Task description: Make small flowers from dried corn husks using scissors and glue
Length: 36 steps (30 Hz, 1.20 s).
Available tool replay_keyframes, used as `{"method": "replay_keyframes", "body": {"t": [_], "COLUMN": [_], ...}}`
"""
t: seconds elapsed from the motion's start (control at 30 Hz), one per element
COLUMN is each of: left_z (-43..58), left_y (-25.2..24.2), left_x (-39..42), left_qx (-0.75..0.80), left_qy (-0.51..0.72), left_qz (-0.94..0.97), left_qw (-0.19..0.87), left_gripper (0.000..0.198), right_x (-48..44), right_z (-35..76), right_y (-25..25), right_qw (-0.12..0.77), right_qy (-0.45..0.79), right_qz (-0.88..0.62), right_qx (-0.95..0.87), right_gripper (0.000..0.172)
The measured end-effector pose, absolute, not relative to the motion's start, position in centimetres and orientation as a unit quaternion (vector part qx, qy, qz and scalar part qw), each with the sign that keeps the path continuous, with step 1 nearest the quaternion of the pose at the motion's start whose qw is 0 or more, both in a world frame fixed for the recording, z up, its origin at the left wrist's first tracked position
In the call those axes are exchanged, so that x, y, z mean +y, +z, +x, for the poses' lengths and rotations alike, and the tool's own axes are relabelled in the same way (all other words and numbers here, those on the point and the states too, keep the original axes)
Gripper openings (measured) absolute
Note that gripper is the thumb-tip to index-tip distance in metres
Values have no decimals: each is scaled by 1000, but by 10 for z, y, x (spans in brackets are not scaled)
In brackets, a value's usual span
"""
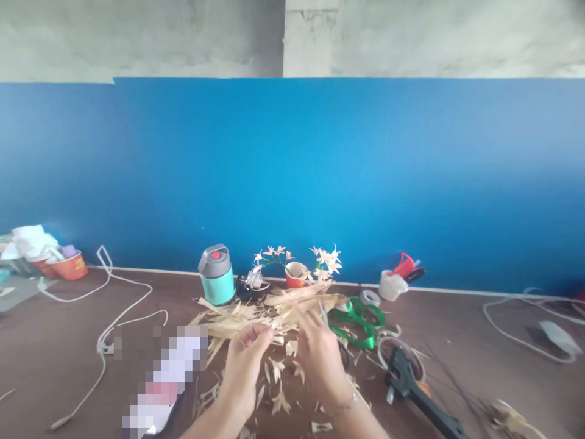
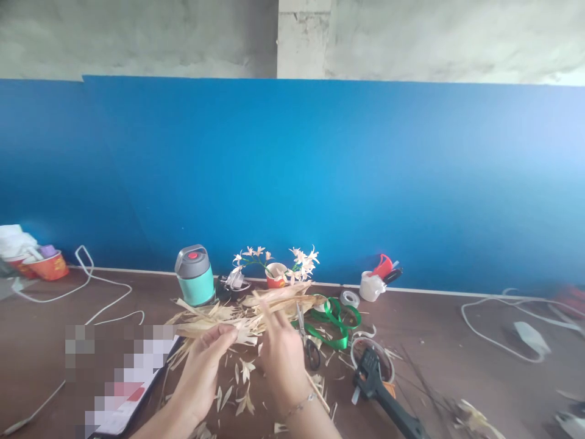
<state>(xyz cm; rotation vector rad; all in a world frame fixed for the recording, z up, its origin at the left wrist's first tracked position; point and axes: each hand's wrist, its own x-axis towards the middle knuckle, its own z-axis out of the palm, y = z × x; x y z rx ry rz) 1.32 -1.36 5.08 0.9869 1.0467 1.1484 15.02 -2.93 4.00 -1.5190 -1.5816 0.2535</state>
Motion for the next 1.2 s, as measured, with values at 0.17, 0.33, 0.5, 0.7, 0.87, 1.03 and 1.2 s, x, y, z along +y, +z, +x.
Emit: {"method": "replay_keyframes", "body": {"t": [0.17,0.33,0.5,0.7,0.87,1.03,1.2], "left_z": [8,4,1,0,-1,-2,0], "left_y": [44,40,40,44,53,50,48], "left_x": [-8,-8,-7,-6,-12,-11,-3], "left_qx": [442,341,333,335,312,320,392], "left_qy": [495,513,495,496,498,501,486], "left_qz": [632,778,796,798,807,803,754], "left_qw": [400,122,102,62,-55,-43,206], "left_gripper": [15,12,14,18,13,15,14], "right_x": [-23,-27,-28,-29,-30,-29,-29], "right_z": [160,151,156,162,159,157,159], "right_y": [55,62,67,69,68,65,66], "right_qw": [551,511,510,501,501,499,516], "right_qy": [409,619,630,626,621,615,592], "right_qz": [-589,-496,-475,-467,-470,-468,-484], "right_qx": [-428,-333,-342,-373,-378,-392,-385], "right_gripper": [36,29,32,34,34,35,34]}}
